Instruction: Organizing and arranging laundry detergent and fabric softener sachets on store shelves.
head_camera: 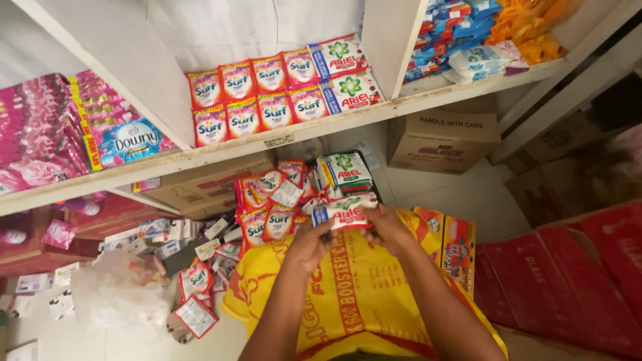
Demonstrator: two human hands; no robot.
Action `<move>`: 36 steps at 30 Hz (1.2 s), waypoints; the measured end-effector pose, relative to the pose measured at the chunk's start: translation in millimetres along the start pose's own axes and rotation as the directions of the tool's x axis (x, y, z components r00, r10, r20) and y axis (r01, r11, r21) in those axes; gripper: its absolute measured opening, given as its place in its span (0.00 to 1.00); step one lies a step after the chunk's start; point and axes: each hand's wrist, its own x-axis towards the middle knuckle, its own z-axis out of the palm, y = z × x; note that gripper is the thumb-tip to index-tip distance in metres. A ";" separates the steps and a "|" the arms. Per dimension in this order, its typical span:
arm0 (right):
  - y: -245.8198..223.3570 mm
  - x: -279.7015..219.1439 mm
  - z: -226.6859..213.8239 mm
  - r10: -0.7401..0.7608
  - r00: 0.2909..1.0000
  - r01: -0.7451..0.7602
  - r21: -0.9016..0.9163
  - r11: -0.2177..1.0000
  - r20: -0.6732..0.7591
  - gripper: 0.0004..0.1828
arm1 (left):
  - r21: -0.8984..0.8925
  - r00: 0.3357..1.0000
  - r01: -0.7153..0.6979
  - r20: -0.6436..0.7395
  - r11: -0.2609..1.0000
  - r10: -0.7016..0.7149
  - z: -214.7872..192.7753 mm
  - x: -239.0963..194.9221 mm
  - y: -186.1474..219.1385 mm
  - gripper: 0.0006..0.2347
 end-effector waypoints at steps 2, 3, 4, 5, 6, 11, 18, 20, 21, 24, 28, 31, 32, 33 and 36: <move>3.1 -6.3 -13.4 -0.062 0.994 0.050 0.130 0.990 0.088 0.14 | -0.043 0.993 -0.052 0.101 0.998 0.057 8.0 -15.7 11.7 0.08; 2.5 -7.6 -20.0 -0.134 0.977 0.086 0.264 0.961 0.168 0.15 | -0.087 0.973 -0.099 0.201 0.991 0.115 13.1 -21.6 19.7 0.09; 3.8 -6.9 -18.7 -0.129 0.977 0.082 0.263 0.961 0.168 0.15 | -0.090 0.974 -0.096 0.199 0.991 0.112 8.5 -20.4 15.6 0.09; 5.6 -5.9 -17.4 -0.133 0.986 0.125 0.078 0.989 0.102 0.15 | 0.085 0.976 -0.158 0.163 0.984 0.143 3.7 -18.8 11.1 0.09; 7.5 -4.1 -15.6 -0.150 0.988 0.154 -0.111 0.982 0.040 0.14 | 0.261 0.974 -0.210 0.135 0.942 0.180 -1.7 -16.9 7.2 0.09; 19.0 -10.8 -15.7 -0.158 0.986 0.160 -0.029 0.987 0.062 0.13 | 0.210 0.992 -0.080 0.117 0.974 0.056 -3.5 -35.3 8.5 0.11; 7.7 -34.2 -19.2 -0.307 0.925 0.336 -0.107 0.936 0.224 0.17 | 0.104 0.972 -0.074 0.229 0.992 0.049 -7.5 -42.3 21.0 0.12; 15.2 -25.5 -24.8 -0.331 0.918 0.358 -0.102 0.928 0.218 0.16 | 0.053 0.970 -0.154 0.196 0.987 0.141 -4.3 -39.9 23.0 0.10; 16.4 -19.8 -28.2 -0.354 0.910 0.381 -0.097 0.919 0.217 0.15 | 0.005 0.960 -0.237 0.155 0.972 0.233 -1.0 -37.2 25.7 0.08; -1.9 -20.0 -1.5 -0.363 0.931 0.348 0.197 0.917 0.045 0.15 | 0.091 0.945 -0.314 0.123 0.945 0.302 5.9 -37.9 23.8 0.07; 16.0 -4.6 -3.1 -0.464 0.886 0.454 0.227 0.861 -0.011 0.11 | 0.113 0.965 -0.259 0.001 0.959 0.260 0.9 -25.9 11.9 0.08; 31.0 6.8 -0.2 -0.321 0.931 0.327 0.006 0.945 -0.171 0.09 | 0.007 0.937 -0.344 -0.057 0.939 0.344 -19.7 -0.8 -11.7 0.08; 39.1 18.5 -5.0 -0.303 0.938 0.307 -0.006 0.952 -0.168 0.08 | 0.029 0.936 -0.339 -0.092 0.940 0.340 -26.1 9.4 -16.9 0.09; 46.9 30.3 -9.7 -0.285 0.944 0.286 -0.018 0.958 -0.165 0.07 | 0.052 0.933 -0.333 -0.127 0.941 0.337 -32.3 19.7 -21.9 0.09; 34.4 56.7 -21.1 -0.388 0.909 0.386 -0.042 0.922 -0.151 0.07 | 0.095 0.973 -0.230 0.006 0.968 0.231 -29.0 30.2 -5.2 0.13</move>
